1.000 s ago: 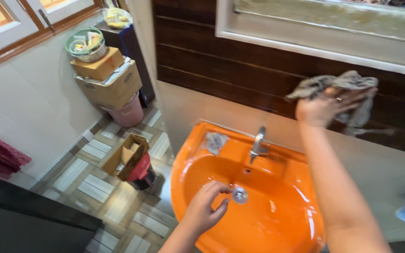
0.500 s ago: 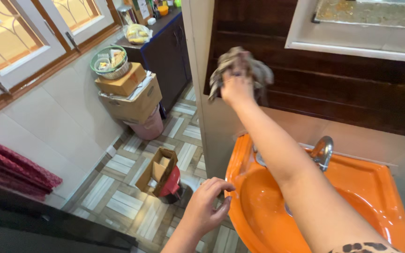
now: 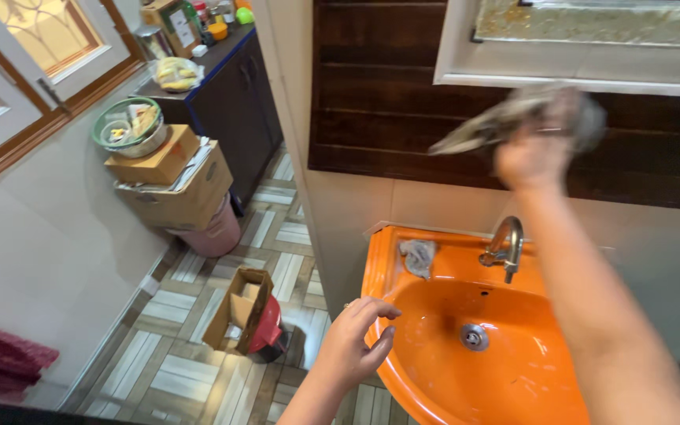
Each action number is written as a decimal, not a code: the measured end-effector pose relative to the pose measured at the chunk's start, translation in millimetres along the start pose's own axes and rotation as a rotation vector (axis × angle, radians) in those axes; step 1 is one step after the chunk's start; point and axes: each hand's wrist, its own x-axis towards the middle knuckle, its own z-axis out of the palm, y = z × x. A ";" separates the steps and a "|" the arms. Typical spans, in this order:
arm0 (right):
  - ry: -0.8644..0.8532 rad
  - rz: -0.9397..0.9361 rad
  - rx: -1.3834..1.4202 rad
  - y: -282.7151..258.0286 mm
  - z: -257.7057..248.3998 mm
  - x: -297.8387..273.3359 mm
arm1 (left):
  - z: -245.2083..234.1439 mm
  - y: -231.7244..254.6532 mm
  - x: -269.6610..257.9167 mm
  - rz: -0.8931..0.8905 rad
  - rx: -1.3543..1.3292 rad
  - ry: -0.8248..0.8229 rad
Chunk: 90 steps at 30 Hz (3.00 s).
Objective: The person cleans an orange sink and the surrounding wall tiles by hand with a cloth, first rinsing the cloth under running water and then wiping down the sink bowl, faucet, and tiles.
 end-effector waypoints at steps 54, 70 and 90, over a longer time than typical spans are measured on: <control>0.543 0.746 -0.003 232.1 50.2 -75.5 | 150.2 37.4 -4.0 -0.149 -0.032 -0.005; -0.104 0.025 0.054 -316.9 207.5 -45.8 | -47.1 -75.6 -35.9 -0.252 -0.071 -0.115; -0.180 0.265 0.069 -135.6 17.7 -117.0 | -43.9 -146.4 -17.6 -0.230 -0.106 -0.280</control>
